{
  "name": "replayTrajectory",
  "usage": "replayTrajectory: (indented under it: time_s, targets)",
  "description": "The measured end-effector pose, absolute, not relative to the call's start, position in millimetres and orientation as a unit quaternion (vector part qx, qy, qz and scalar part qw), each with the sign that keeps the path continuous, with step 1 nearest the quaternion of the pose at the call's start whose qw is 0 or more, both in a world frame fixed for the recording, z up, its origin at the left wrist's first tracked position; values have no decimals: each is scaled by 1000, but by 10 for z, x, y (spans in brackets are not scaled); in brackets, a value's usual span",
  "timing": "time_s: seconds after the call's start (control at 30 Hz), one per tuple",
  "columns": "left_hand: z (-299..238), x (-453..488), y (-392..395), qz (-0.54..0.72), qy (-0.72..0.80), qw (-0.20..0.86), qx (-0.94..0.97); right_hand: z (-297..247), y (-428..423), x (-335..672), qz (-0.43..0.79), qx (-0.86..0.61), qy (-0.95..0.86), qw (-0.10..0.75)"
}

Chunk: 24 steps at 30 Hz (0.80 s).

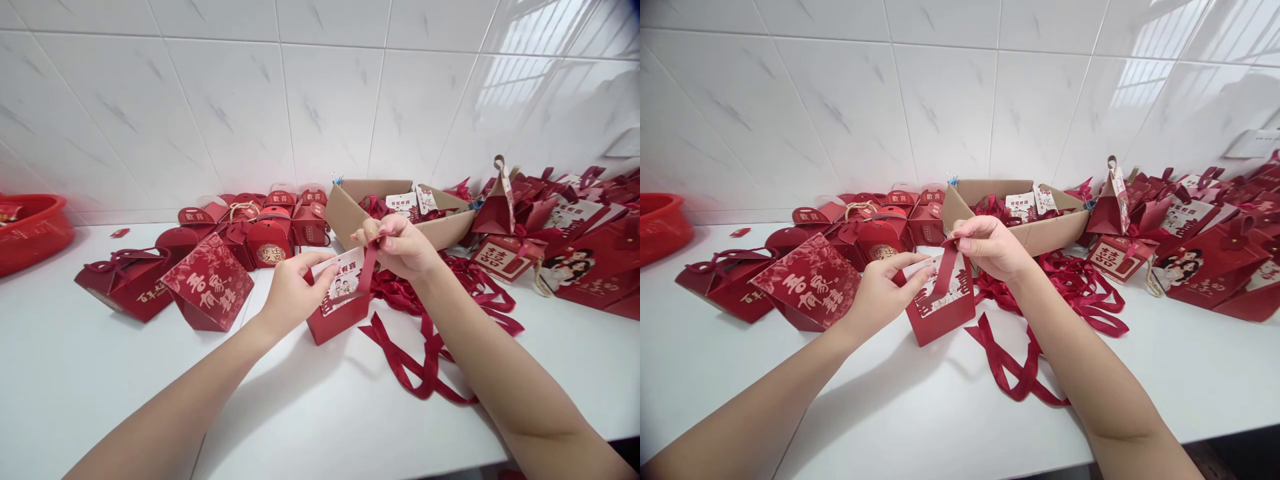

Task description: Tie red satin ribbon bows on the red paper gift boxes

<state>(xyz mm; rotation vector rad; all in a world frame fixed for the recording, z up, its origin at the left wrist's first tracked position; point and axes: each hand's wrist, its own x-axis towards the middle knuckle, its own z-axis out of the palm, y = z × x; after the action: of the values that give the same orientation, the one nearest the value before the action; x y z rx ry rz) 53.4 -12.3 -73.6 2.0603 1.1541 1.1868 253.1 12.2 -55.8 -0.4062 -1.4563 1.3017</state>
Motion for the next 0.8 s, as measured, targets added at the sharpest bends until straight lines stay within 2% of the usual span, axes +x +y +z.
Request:
replayTrajectory:
  time_s: [0.23, 0.33, 0.5, 0.6, 0.8]
  targets:
    - [-684, 536, -130, 430, 410, 313, 741, -537, 111, 2590, 500, -177, -681, 505]
    - [-657, 541, -141, 419, 405, 295, 757, -420, 13, 2601, 431, -164, -788, 408]
    - [-636, 544, -145, 407, 403, 257, 778, -205, -233, 2511, 237, -225, -921, 209]
    - [-630, 542, -147, 399, 403, 247, 786, -188, -335, 2432, 178, -239, -942, 151]
    - [-647, 531, -146, 389, 416, 259, 780, -337, -401, 2272, 150, -250, -955, 59]
